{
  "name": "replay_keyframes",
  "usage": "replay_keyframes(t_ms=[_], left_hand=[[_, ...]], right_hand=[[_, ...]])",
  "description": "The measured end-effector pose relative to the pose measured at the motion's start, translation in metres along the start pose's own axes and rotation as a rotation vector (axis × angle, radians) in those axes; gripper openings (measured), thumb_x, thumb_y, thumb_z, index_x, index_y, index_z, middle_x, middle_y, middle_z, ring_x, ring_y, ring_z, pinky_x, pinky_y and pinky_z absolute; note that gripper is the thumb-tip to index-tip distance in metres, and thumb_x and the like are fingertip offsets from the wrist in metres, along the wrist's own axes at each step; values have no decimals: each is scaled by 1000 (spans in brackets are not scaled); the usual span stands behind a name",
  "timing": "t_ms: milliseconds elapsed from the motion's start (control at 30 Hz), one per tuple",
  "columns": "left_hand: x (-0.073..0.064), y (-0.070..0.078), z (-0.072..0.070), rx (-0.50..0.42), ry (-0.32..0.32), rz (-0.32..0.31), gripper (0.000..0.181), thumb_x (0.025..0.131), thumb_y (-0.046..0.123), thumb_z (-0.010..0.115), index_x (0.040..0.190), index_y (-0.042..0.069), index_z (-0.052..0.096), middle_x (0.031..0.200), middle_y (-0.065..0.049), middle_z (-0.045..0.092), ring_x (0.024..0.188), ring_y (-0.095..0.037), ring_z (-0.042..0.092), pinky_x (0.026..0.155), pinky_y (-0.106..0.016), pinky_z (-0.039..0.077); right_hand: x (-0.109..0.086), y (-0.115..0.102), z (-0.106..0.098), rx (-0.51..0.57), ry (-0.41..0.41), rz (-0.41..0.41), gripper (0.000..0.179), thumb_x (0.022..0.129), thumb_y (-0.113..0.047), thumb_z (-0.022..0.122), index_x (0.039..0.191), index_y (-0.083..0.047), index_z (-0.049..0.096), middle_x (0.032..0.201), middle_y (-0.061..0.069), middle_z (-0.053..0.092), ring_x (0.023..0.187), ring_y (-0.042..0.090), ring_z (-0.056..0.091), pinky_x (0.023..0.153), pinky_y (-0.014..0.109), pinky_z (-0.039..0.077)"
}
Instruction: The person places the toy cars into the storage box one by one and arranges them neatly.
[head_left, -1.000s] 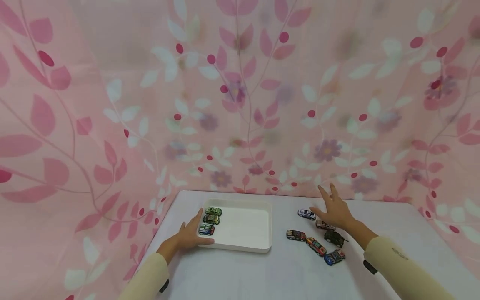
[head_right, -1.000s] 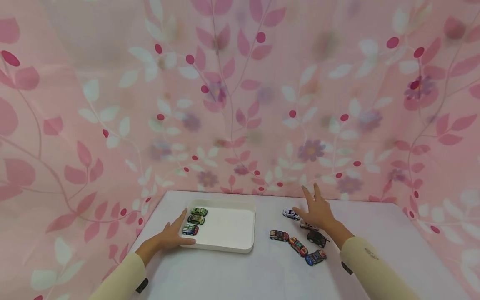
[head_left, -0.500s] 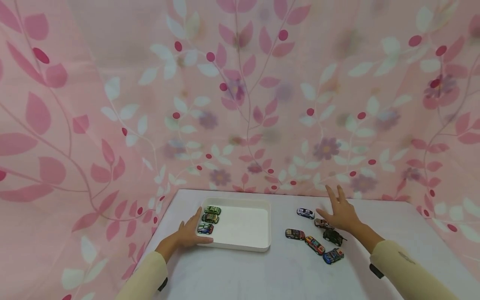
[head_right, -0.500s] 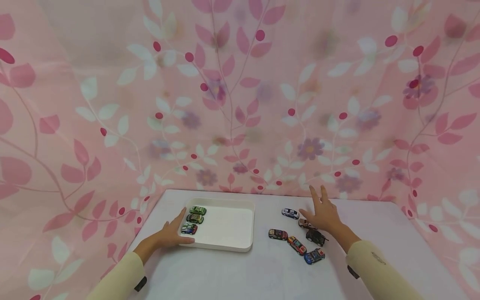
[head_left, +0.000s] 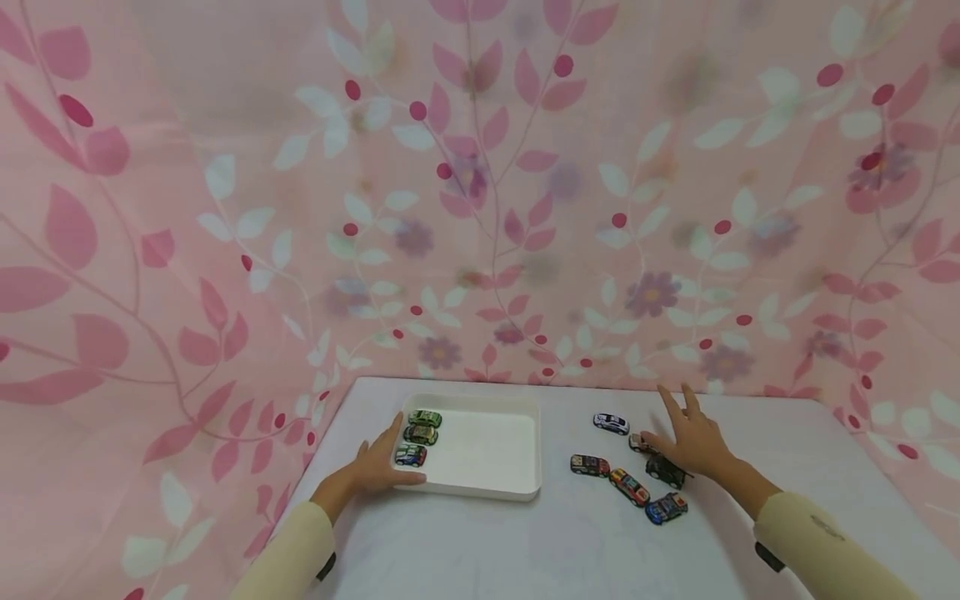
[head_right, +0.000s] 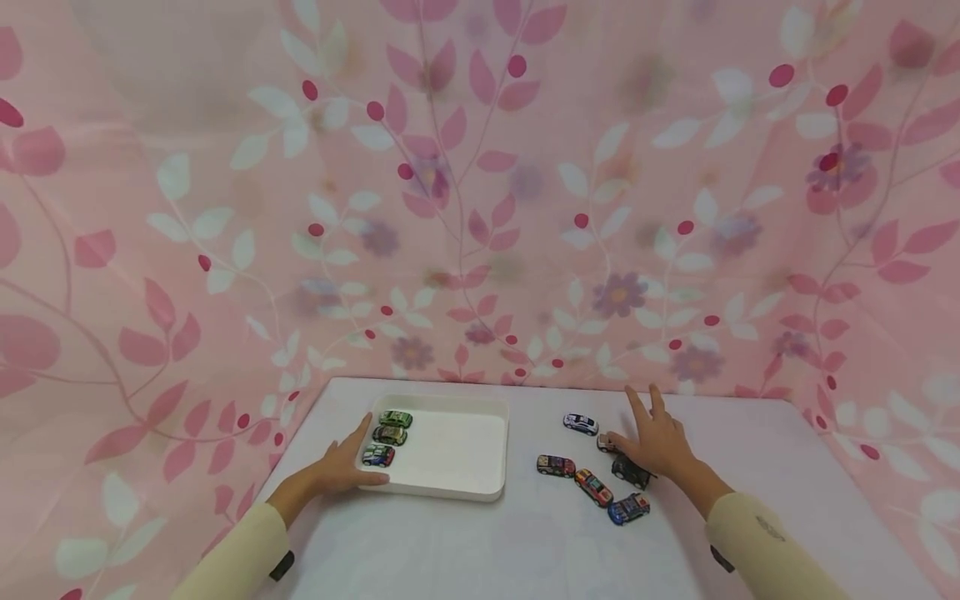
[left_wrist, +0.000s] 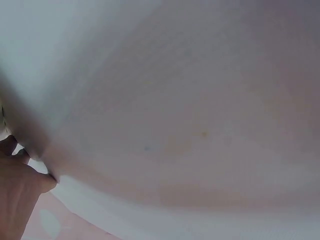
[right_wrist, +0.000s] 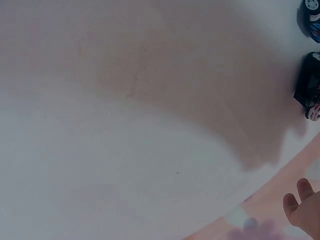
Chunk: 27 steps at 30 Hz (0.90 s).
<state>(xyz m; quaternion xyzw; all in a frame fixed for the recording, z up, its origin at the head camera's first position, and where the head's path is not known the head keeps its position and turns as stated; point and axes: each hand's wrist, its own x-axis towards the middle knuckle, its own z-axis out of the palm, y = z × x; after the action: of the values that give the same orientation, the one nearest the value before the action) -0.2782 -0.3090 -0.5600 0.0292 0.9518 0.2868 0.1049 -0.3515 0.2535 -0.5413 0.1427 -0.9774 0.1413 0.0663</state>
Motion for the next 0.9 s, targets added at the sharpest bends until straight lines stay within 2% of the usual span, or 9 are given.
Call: replay_keyframes(t_ms=[300,600,800,900], left_hand=[[-1,7,-7,16,-16,-6,132,70,61,80,159,8,-1,163,-23,20,150,-43,19,116,-70,2],[3,6,-10,1,-32,-6,132,70,64,78,159,10,-3,164,-21,18,150,-43,17,117,-69,-2],[7,6,-22,22,-36,5,131,72,64,76,159,8,-5,163,-24,15,150,-45,15,116,-69,-2],[5,4,-24,25,-46,2,131,73,63,76,159,8,-6,164,-24,14,150,-45,13,116,-70,-3]], right_hand=[[-2,-4,-5,6,-9,9,96,89,-56,65,156,-6,18,156,38,11,118,63,49,95,79,33],[-10,0,-12,2,-17,23,91,91,-52,63,155,-3,21,155,39,10,117,63,50,94,79,35],[-12,-9,-20,18,-41,13,89,91,-54,63,155,-6,23,156,38,10,120,55,54,98,79,32],[-17,-15,-17,26,-48,8,87,91,-54,62,154,-7,25,156,37,12,121,52,55,97,78,34]])
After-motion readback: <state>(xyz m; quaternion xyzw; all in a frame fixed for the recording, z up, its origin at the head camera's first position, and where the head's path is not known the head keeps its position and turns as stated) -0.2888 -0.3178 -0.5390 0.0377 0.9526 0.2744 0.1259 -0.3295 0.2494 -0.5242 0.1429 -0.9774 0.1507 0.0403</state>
